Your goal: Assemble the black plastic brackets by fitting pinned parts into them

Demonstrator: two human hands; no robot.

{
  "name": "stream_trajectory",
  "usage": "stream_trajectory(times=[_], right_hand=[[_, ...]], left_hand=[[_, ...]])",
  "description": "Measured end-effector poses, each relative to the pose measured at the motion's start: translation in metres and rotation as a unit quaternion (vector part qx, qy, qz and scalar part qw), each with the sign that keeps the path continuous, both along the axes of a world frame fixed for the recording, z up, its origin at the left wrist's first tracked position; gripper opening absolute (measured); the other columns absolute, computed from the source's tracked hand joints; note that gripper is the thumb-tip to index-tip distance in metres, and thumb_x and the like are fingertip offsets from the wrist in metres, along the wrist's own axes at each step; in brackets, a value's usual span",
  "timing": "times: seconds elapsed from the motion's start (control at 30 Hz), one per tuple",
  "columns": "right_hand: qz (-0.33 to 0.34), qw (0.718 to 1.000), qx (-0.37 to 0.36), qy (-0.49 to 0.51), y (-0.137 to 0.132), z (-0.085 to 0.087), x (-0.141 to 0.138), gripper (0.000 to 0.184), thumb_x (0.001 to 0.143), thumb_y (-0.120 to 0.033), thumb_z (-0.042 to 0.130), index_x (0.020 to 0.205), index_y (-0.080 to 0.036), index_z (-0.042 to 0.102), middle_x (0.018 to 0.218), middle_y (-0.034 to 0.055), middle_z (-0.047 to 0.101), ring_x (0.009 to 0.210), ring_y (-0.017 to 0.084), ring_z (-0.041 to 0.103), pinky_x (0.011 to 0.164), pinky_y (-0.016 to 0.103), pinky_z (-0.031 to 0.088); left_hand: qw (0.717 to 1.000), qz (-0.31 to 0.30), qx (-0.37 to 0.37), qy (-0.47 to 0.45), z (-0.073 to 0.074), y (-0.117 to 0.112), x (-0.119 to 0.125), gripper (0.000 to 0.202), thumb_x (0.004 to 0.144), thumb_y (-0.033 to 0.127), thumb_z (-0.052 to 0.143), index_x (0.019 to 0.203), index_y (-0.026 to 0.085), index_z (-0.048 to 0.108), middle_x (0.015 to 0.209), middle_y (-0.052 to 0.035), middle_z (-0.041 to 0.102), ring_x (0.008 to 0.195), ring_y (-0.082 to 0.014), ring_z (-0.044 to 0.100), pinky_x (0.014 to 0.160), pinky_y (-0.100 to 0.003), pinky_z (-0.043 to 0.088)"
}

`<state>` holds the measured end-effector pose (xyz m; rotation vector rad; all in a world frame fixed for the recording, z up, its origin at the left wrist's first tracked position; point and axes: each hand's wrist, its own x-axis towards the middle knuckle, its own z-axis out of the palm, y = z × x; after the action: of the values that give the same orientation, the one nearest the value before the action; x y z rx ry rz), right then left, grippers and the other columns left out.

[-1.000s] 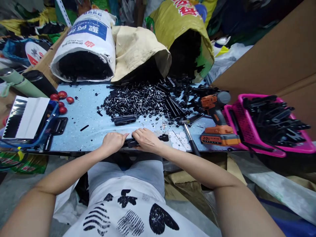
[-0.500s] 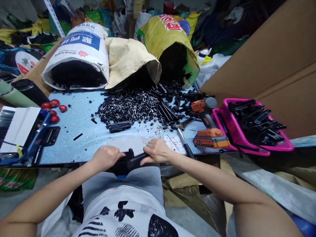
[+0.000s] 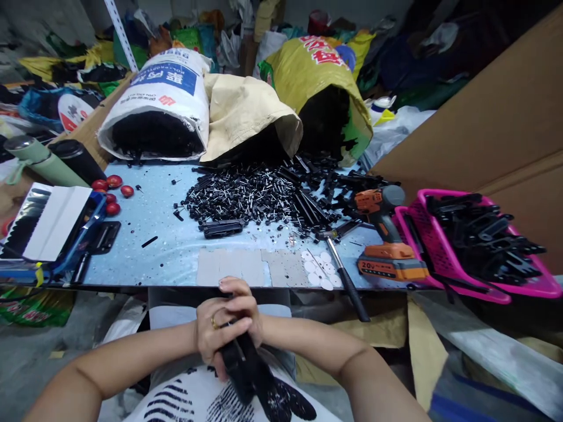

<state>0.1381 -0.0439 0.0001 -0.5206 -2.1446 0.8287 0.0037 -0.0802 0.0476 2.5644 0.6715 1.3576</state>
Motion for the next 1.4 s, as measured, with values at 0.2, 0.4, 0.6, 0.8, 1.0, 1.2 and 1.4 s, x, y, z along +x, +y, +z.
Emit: stream_trajectory(times=[0.2,0.4,0.6,0.8,1.0,1.2,1.4], right_hand=[[-0.077,0.967,0.133,-0.204,0.146,0.006,0.007,0.056,0.094,-0.055,0.026,0.119,-0.016,0.058,0.123,0.0148,0.054,0.114,0.025,0.046,0.098,0.044,0.035],[-0.066,0.899,0.191,-0.389,0.189,-0.018,0.01,0.053,0.092,-0.055,0.036,0.13,-0.021,0.054,0.113,0.0122,0.058,0.098,0.022,0.047,0.082,0.035,0.036],[-0.087,0.908,0.159,-0.377,0.227,-0.016,-0.004,0.047,0.094,-0.05,0.038,0.13,-0.024,0.055,0.123,0.0098,0.054,0.105,0.021,0.046,0.087,0.035,0.033],[-0.221,0.924,0.124,-0.286,0.283,0.025,0.015,0.05,0.1,-0.039,0.02,0.129,-0.018,0.055,0.12,0.0101,0.055,0.11,0.02,0.046,0.094,0.033,0.036],[-0.269,0.835,0.185,-0.444,0.343,0.043,0.032,0.046,0.093,-0.017,0.03,0.135,-0.014,0.045,0.125,0.0166,0.05,0.109,0.027,0.043,0.087,0.039,0.037],[-0.235,0.805,0.235,-0.492,0.412,0.028,0.014,0.046,0.091,-0.011,0.027,0.132,-0.015,0.049,0.125,0.0157,0.054,0.114,0.028,0.045,0.09,0.045,0.034],[-0.182,0.81,0.238,-0.505,0.448,0.017,0.01,0.038,0.087,-0.006,0.033,0.109,-0.017,0.063,0.127,0.0104,0.056,0.124,0.025,0.043,0.103,0.053,0.022]], left_hand=[[0.942,0.232,0.071,0.234,-0.044,0.053,-0.033,0.073,0.086,0.065,0.038,0.134,0.011,0.045,0.089,-0.0136,0.065,0.076,-0.0225,0.062,0.064,-0.031,0.049],[0.87,0.288,-0.049,0.397,-0.064,0.084,-0.039,0.07,0.083,0.059,0.05,0.133,0.011,0.049,0.115,-0.0224,0.059,0.112,-0.0337,0.054,0.092,-0.044,0.044],[0.851,0.302,-0.112,0.415,-0.057,0.138,-0.028,0.085,0.083,0.062,0.049,0.144,0.006,0.029,0.15,-0.0243,0.018,0.142,-0.0353,0.01,0.112,-0.054,0.013],[0.85,0.306,-0.146,0.403,-0.057,0.193,-0.038,0.084,0.084,0.061,0.047,0.147,0.011,0.023,0.147,-0.023,0.029,0.138,-0.0372,0.022,0.11,-0.06,0.005],[0.88,0.316,-0.141,0.325,-0.042,0.178,-0.039,0.074,0.089,0.059,0.038,0.146,0.013,0.025,0.15,-0.0187,0.025,0.141,-0.0332,0.014,0.109,-0.064,-0.004],[0.851,0.424,-0.219,0.217,-0.043,0.171,-0.099,0.058,0.093,0.043,0.04,0.139,0.009,0.034,0.139,-0.0187,0.043,0.131,-0.0292,0.038,0.109,-0.049,0.028],[0.785,0.516,-0.279,0.201,-0.047,0.223,-0.176,0.047,0.089,0.035,0.048,0.126,0.005,0.049,0.122,-0.0205,0.053,0.114,-0.0312,0.051,0.097,-0.042,0.042]])
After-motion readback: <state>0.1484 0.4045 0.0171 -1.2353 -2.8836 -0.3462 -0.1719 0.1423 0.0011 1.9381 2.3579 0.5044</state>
